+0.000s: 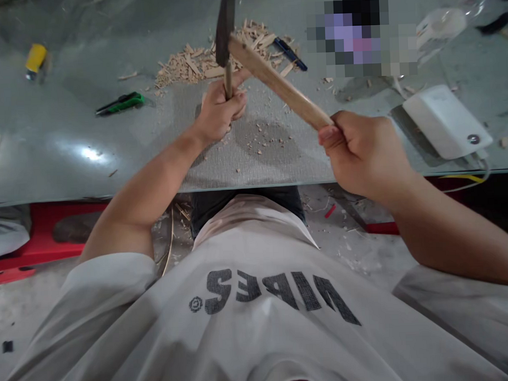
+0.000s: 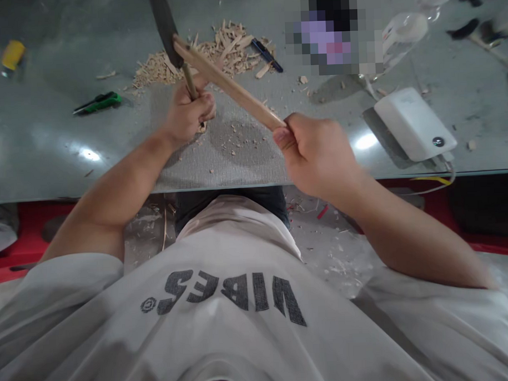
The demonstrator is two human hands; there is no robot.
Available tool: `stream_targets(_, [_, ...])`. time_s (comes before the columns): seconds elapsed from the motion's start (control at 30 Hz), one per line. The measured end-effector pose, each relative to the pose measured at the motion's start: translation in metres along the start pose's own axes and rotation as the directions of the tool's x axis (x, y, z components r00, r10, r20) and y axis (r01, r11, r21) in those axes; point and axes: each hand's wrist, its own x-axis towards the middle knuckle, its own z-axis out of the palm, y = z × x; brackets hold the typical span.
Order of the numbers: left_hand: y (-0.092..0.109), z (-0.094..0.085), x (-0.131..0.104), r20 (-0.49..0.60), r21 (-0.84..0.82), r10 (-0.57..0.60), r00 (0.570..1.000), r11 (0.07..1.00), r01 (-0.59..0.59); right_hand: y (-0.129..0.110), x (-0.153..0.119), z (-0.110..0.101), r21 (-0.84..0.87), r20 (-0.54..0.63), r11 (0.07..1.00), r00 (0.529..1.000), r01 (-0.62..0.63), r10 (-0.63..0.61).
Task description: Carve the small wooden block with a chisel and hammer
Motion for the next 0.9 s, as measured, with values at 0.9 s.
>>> stream_targets(0.9, [-0.010,0.009,-0.002,-0.102,-0.033,-0.077,0.992,0.997,0.074,-0.002,-0.007,-0.002,0.104,-0.036,0.992,0.997,-0.070,0.074])
